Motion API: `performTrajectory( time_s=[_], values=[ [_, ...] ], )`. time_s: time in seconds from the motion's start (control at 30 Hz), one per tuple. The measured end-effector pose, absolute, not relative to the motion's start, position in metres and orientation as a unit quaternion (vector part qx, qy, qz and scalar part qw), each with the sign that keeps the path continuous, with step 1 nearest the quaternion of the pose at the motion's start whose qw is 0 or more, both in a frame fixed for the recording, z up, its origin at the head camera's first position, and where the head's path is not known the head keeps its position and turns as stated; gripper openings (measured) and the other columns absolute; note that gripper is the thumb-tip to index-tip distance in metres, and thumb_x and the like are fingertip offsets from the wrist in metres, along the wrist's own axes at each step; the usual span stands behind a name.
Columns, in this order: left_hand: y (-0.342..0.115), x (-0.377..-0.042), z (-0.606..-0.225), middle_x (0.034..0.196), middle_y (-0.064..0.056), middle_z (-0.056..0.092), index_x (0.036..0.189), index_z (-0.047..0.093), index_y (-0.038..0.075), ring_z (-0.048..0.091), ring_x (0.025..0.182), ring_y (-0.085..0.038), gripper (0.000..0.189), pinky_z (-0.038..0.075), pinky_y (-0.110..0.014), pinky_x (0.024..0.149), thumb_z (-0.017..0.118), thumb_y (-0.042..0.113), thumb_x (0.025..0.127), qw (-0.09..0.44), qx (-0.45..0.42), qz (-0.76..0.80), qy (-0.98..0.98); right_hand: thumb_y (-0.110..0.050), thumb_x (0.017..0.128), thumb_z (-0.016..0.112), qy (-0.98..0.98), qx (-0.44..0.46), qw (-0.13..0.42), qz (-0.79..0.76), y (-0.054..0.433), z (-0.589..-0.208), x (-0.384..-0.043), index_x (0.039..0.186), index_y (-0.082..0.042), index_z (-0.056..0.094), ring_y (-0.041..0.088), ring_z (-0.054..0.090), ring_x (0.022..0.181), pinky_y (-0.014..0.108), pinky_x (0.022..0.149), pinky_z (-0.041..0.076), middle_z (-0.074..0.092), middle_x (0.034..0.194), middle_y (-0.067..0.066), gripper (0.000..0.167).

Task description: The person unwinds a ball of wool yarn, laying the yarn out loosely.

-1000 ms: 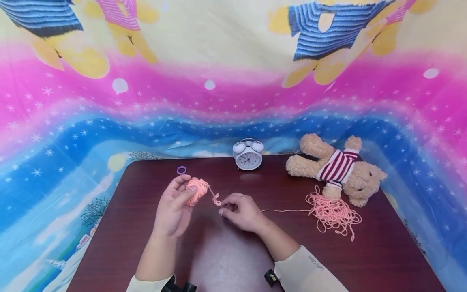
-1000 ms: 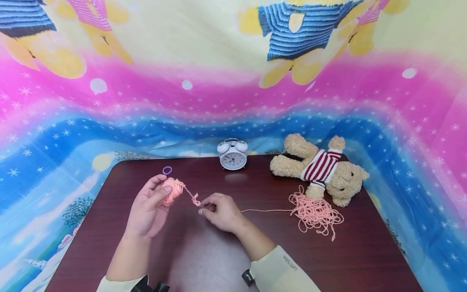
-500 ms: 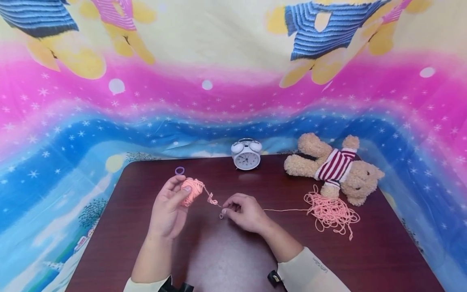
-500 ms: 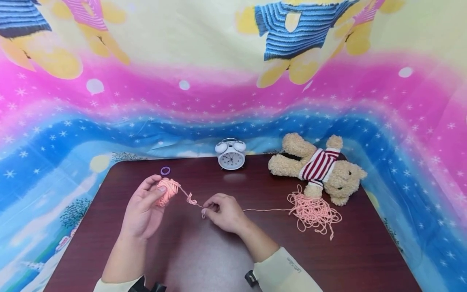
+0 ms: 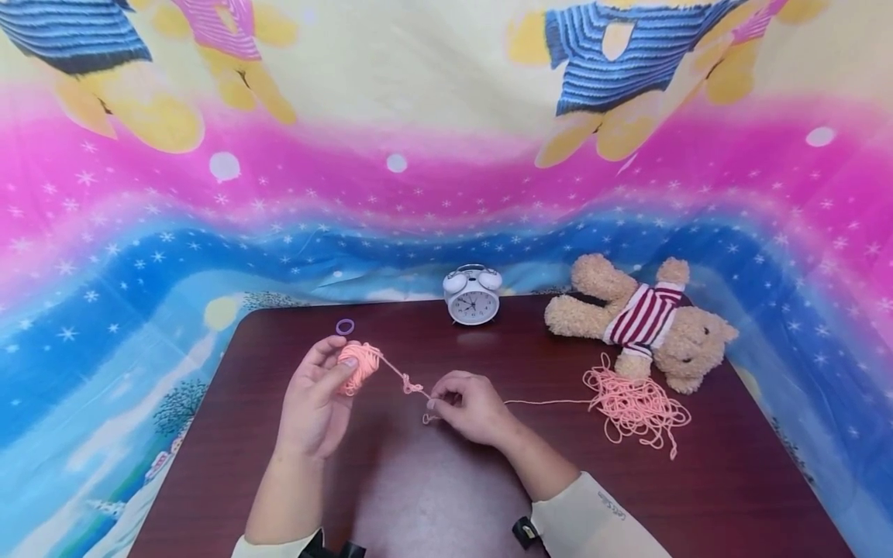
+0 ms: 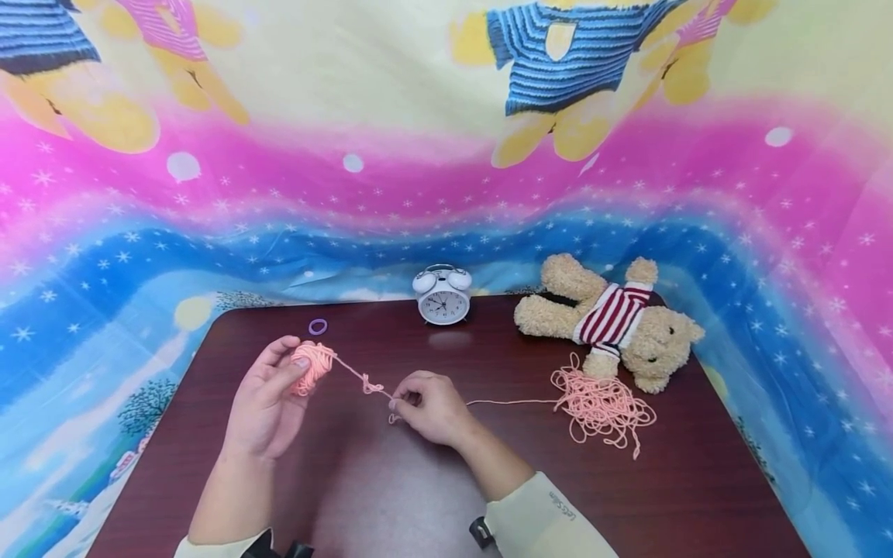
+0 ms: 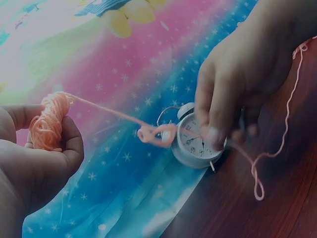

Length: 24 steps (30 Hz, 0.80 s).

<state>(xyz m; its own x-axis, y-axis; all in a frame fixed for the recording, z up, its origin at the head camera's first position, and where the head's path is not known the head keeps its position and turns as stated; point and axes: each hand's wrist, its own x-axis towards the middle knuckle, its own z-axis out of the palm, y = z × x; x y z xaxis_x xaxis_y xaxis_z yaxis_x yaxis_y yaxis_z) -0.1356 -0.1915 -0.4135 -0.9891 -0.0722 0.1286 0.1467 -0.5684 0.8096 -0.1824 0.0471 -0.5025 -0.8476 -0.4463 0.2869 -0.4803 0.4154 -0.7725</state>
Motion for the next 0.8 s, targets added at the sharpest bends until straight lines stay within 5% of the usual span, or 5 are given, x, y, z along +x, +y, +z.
performTrajectory(
  time_s=[0.8],
  values=[
    [-0.238, -0.126, -0.422, 0.109, -0.005, 0.069, 0.119, 0.057, 0.01, 0.07, 0.097, -0.014, 0.028, 0.059, -0.023, 0.082, 0.049, -0.012, 0.103, 0.095, -0.011, -0.886, -0.454, -0.016, 0.091, 0.08, -0.867, 0.242, 0.071, 0.431, 0.148, -0.488, -0.178, 0.091, -0.021, 0.076, 0.007, 0.064, 0.086, 0.026, 0.072, 0.054, 0.07, 0.097, -0.012, 0.006]
  ],
)
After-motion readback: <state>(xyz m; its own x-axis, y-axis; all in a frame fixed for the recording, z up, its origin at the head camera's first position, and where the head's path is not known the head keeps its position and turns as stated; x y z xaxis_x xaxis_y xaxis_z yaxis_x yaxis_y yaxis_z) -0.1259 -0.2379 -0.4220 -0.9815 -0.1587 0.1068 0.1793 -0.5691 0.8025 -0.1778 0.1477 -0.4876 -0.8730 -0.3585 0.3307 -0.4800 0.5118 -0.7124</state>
